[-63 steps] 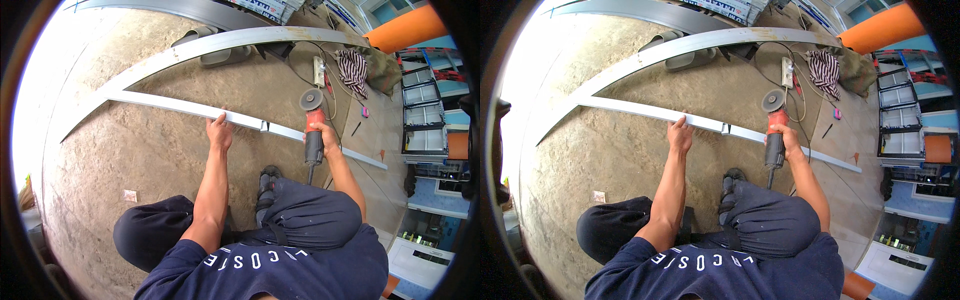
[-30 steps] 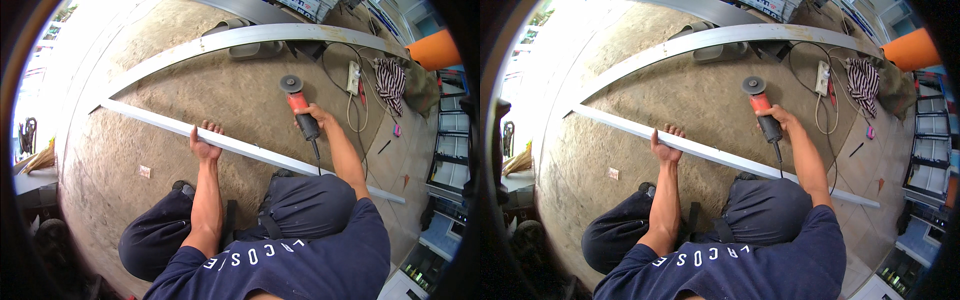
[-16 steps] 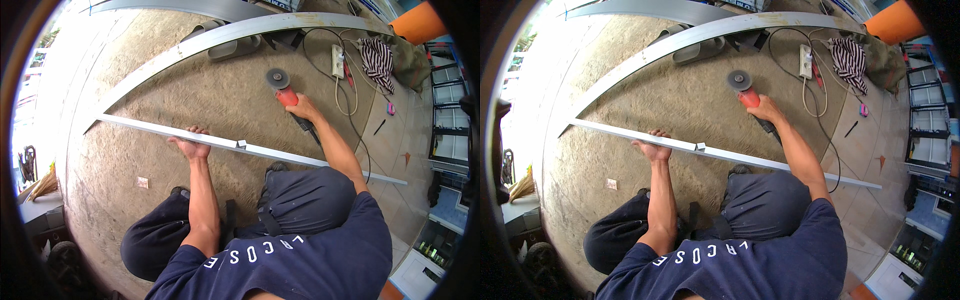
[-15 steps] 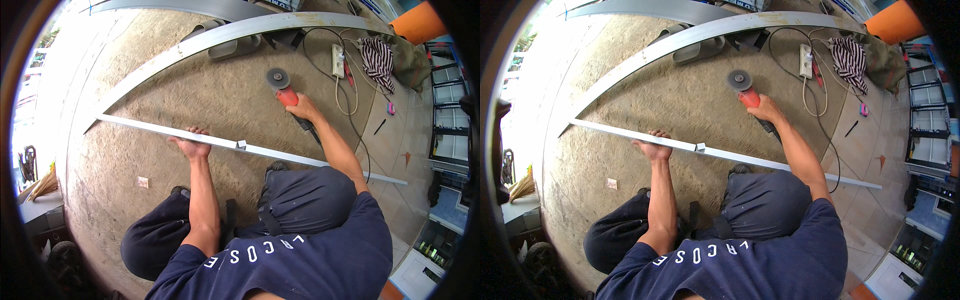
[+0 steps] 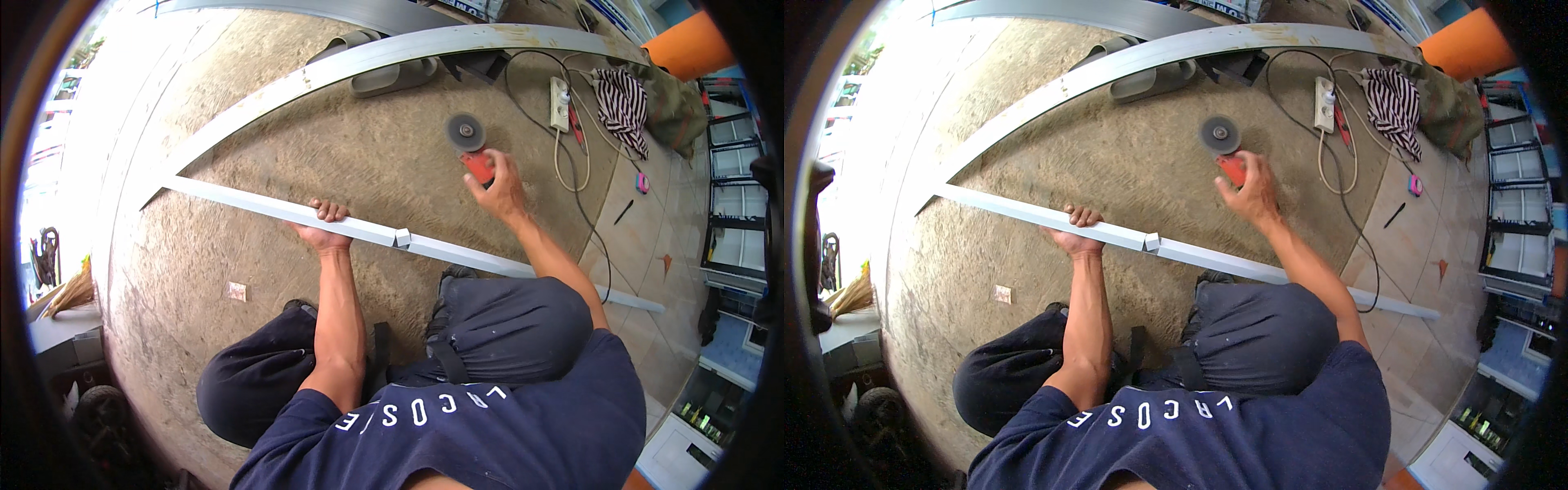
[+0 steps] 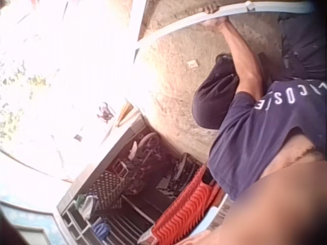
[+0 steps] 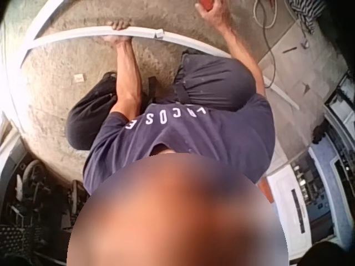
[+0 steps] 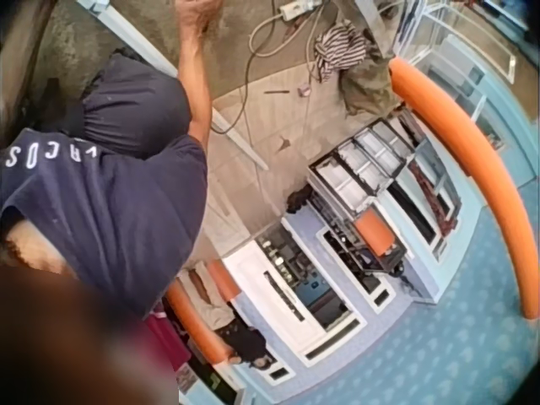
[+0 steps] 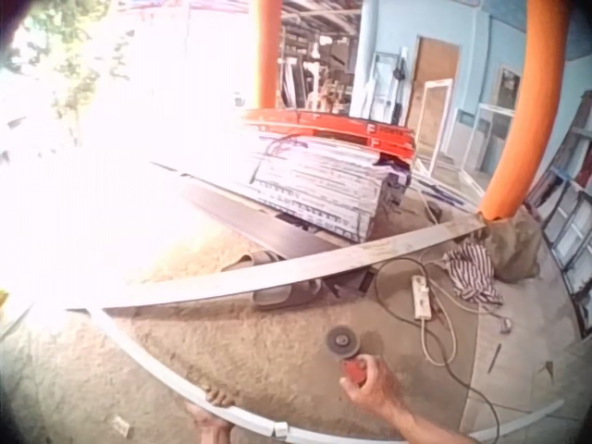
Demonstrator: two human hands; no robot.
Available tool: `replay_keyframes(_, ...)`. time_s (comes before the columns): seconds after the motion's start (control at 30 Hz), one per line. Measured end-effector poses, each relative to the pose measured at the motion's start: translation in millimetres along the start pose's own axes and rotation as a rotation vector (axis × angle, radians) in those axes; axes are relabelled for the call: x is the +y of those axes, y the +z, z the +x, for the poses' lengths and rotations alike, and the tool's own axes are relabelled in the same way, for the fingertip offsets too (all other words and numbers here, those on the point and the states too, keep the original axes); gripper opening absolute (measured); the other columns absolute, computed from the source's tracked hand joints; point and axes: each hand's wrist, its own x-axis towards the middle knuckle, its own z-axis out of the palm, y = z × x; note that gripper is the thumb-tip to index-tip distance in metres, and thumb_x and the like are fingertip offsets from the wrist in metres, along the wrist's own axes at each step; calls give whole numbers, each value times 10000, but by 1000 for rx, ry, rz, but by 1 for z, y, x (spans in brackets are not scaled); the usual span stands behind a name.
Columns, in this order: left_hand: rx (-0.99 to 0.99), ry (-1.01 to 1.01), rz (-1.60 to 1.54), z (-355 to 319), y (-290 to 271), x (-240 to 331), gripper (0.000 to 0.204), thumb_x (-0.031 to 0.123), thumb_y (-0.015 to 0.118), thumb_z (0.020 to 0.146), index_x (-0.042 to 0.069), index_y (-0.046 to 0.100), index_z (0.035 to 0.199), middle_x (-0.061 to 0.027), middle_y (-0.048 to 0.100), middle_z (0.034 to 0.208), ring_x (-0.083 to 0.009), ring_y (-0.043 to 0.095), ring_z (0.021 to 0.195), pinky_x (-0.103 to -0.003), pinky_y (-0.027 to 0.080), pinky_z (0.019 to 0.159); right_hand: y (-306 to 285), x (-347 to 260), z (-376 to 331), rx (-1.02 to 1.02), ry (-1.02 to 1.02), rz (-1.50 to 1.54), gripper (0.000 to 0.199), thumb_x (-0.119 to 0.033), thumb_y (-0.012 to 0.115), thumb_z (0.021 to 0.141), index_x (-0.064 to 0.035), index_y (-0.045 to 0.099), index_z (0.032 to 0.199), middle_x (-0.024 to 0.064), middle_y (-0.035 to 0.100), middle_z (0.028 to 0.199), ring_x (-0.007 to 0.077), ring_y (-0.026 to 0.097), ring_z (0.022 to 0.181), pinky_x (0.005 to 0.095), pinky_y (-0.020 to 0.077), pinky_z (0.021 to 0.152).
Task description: The person cuts aluminum profiles to length using a miter saw, then smooths the cut edges with an angle grinder. The person places the finished piece into a larger aluminum frame on the floor.
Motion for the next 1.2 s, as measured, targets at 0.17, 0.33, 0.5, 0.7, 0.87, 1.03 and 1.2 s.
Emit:
replay_keyframes(0.17,-149,-58,-102,9,-8,-1,908,930,373,867,71,667,871,19,530,563,-130,529,485,-302,448,495,31,-91,-42,-627,-132,337,777,-373,874,778,-45,545,1401,206,683,1181,303,685,1073,437,559,857)
replay_keyframes(0.33,-163,-58,-76,13,-3,-6,898,926,372,873,71,645,885,11,529,582,-134,519,489,-311,449,495,51,-116,-47,-490,-182,251,507,-309,839,771,-27,714,1173,190,734,1079,338,720,944,420,570,842)
replay_keyframes(0.5,-122,-53,-84,13,1,-9,897,932,371,867,74,633,892,6,528,595,-135,492,481,-318,444,495,43,-117,-47,-373,-132,287,305,-236,846,807,-15,774,1005,158,765,966,261,742,851,384,568,781)
replay_keyframes(0.7,-159,-44,-90,19,8,-12,885,921,370,876,78,640,884,15,522,576,-137,523,487,-316,457,498,41,-117,-48,-324,-70,400,254,-220,826,844,-37,771,1010,166,756,913,304,729,827,403,559,763)
replay_keyframes(0.87,-205,-54,-173,27,18,-14,878,907,374,888,71,641,861,9,534,567,-135,530,470,-313,452,490,46,-112,-41,-115,-465,276,245,-185,838,861,-19,729,1005,133,773,977,246,736,883,364,561,802)
replay_keyframes(1.03,-257,-54,-179,33,19,-14,834,835,384,946,56,669,858,-7,573,571,-143,546,465,-320,452,490,43,-112,-34,-266,-138,562,259,-171,843,839,-22,728,1016,120,751,939,284,724,881,400,571,805)
replay_keyframes(1.2,-284,-62,-175,38,18,-16,833,812,376,970,47,671,822,-12,573,558,-142,539,461,-323,442,492,39,-116,-29,-243,-337,336,306,-157,847,828,2,712,1053,137,737,1005,279,709,911,381,563,829)
